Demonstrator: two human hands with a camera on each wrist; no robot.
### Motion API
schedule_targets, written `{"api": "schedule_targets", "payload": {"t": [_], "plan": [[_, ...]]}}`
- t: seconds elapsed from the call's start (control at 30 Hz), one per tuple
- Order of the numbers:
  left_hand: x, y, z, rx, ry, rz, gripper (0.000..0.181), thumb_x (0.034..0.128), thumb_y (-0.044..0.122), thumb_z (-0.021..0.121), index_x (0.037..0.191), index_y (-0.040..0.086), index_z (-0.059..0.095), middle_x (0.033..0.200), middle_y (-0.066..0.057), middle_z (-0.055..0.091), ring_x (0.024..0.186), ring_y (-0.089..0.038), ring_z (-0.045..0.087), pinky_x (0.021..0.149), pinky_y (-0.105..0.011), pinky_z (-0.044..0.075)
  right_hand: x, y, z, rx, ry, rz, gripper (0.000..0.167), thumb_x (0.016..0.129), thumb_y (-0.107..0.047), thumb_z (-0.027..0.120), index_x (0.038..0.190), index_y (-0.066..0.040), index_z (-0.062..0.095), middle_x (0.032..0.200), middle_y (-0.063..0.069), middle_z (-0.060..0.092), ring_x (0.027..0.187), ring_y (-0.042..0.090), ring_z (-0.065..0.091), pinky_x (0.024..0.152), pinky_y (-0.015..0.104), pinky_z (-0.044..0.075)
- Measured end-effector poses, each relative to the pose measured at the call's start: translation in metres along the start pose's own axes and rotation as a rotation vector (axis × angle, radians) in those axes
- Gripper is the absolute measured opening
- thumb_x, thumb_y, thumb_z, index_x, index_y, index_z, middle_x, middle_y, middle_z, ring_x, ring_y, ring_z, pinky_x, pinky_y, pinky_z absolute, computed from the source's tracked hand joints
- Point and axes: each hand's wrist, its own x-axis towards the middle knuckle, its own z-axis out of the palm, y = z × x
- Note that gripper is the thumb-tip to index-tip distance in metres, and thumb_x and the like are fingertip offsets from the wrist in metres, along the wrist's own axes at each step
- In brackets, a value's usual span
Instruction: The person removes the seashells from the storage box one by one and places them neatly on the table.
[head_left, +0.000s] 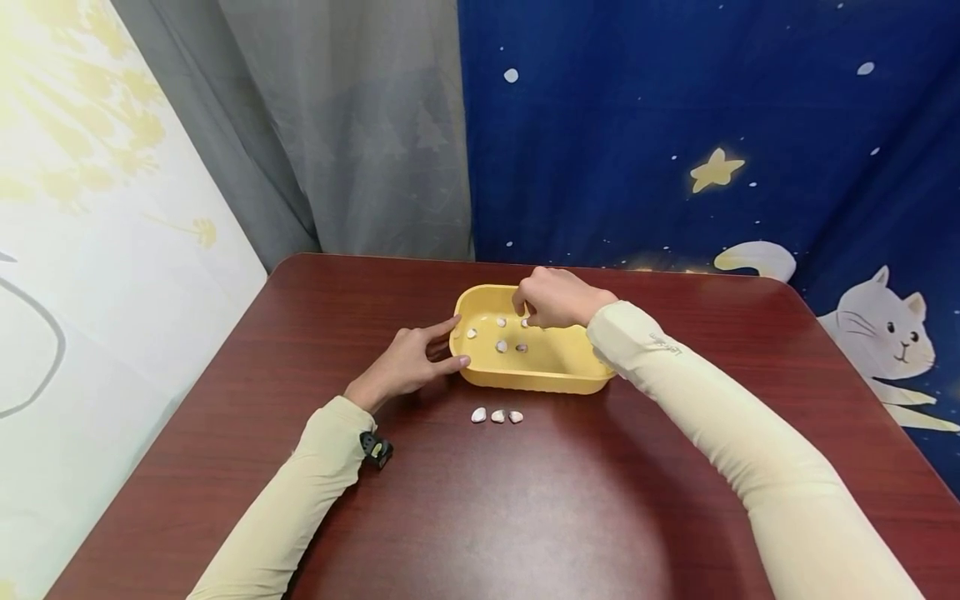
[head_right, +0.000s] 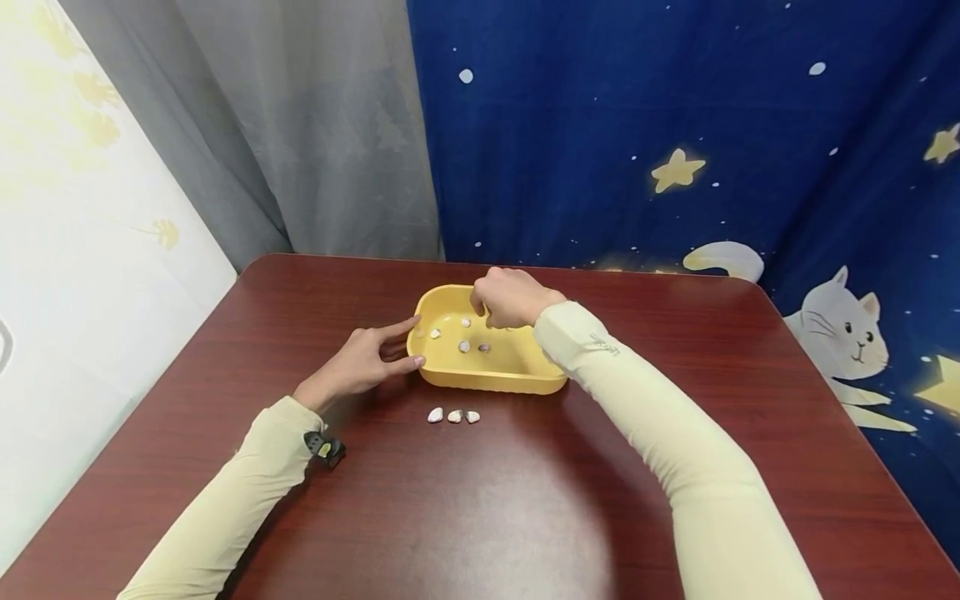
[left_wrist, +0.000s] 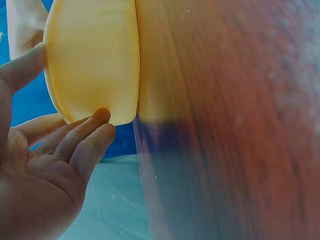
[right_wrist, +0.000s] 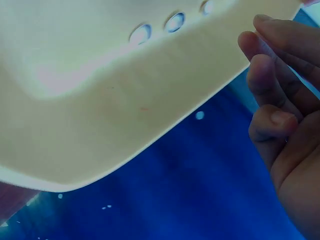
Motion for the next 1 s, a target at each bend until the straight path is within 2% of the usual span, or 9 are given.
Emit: {"api": "schedule_targets", "payload": {"t": [0.27,0.43,0.63,0.8,1.0], "plan": [[0.0,-0.002,0.002,-0.016,0.007,0.0,0.078,0.0891,0.045,0.074,0.155,0.018,0.041,0.147,-0.011,0.056,0.138,-0.021,0.052,0.112,-0.042,0.046,0.013,0.01,0.009,0.023,-0.044,0.072,0.012,0.084,-0.014,0.081,0.095,-0.012,0.079,0.083,0.001,0.072,0.078,0.017,0.063,0.074,0.034,0.055],[0.0,-0.001,0.001,-0.011,0.004,0.0,0.078,0.0897,0.046,0.073,0.155,0.018,0.041,0.148,-0.011,0.054,0.14,-0.022,0.051,0.112,-0.043,0.046,0.018,0.016,0.017,-0.01,-0.056,0.098,0.009,0.084,-0.017,0.081,0.092,-0.012,0.079,0.086,0.001,0.074,0.08,0.017,0.065,0.077,0.036,0.056],[-0.001,-0.001,0.001,-0.002,0.002,-0.001,0.078,0.0899,0.045,0.073,0.155,0.018,0.041,0.149,-0.011,0.053,0.14,-0.022,0.051,0.112,-0.043,0.046,0.023,0.019,0.032,-0.028,-0.056,0.147,0.005,0.086,-0.017,0.079,0.089,-0.012,0.079,0.083,0.003,0.075,0.069,0.016,0.065,0.069,0.034,0.056],[-0.001,-0.001,0.001,-0.011,-0.003,0.007,0.078,0.0899,0.045,0.073,0.155,0.017,0.04,0.149,-0.012,0.054,0.139,-0.021,0.052,0.111,-0.043,0.047,0.027,0.02,0.043,-0.058,-0.038,0.165,0.009,0.088,-0.016,0.075,0.08,-0.015,0.077,0.082,0.001,0.073,0.071,0.016,0.059,0.067,0.033,0.052],[0.0,-0.001,0.001,-0.016,0.0,0.007,0.078,0.0896,0.046,0.073,0.155,0.018,0.04,0.149,-0.011,0.054,0.139,-0.021,0.051,0.112,-0.042,0.047,0.031,0.021,0.05,-0.091,0.015,0.17,0.023,0.085,-0.013,0.073,0.063,-0.016,0.069,0.066,0.0,0.064,0.066,0.017,0.053,0.062,0.035,0.046]]}}
